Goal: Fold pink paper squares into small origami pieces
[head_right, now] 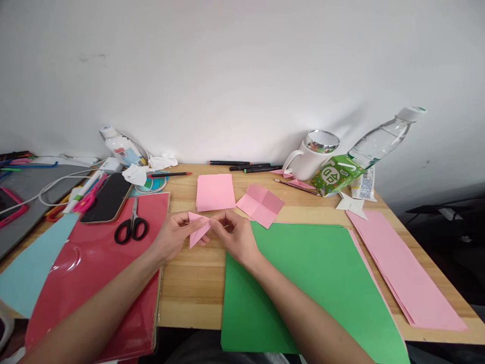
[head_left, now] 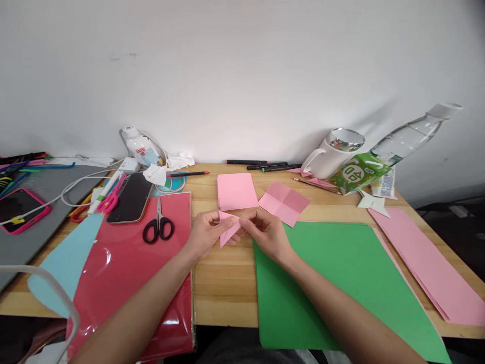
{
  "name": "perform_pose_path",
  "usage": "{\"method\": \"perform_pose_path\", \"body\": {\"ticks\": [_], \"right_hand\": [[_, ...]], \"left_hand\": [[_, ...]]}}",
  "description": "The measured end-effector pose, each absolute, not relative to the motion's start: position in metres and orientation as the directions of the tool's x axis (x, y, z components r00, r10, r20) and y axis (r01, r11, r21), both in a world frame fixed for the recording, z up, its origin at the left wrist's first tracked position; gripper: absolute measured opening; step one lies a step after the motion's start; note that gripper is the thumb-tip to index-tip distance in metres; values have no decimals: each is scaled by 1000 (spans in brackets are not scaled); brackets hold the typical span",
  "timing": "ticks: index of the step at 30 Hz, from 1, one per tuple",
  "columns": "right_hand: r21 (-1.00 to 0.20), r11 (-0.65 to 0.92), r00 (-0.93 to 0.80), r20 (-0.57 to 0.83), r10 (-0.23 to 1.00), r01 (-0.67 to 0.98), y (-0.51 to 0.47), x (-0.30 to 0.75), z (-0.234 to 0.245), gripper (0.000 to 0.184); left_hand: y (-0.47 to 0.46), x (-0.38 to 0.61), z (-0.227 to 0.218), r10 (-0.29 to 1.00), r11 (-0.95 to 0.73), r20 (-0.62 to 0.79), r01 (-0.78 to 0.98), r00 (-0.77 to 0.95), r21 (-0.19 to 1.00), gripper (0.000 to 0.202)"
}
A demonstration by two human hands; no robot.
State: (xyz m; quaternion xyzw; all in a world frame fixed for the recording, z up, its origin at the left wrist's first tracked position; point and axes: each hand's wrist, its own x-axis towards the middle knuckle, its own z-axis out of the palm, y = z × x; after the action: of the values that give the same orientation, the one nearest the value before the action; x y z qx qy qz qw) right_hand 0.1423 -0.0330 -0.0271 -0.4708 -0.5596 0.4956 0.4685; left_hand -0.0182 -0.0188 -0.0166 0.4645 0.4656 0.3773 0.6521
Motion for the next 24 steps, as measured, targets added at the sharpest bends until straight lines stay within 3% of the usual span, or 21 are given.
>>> {"method": "perform_pose_path", "body": {"ticks": [5,9,18,24], "right_hand": [[-996,59,-116,50,992,71,-30,141,-27,33],[-994,55,-113,44,993,92,-29,144,-24,34],[-1000,-16,-164,-20,986,25,-31,140,-23,37],[-994,-97,-211,-86,974,-46,-31,142,-19,36]], "left_hand": [[-19,-18,-16,919,201,-215,77,331,977,38],[-17,-19,-16,965,61,-85,101,249,993,44],[-23,-16,-6,989,-65,26,275,144,959,50],[-21,-17,-11,978,-1,-35,170,206,985,57]]}}
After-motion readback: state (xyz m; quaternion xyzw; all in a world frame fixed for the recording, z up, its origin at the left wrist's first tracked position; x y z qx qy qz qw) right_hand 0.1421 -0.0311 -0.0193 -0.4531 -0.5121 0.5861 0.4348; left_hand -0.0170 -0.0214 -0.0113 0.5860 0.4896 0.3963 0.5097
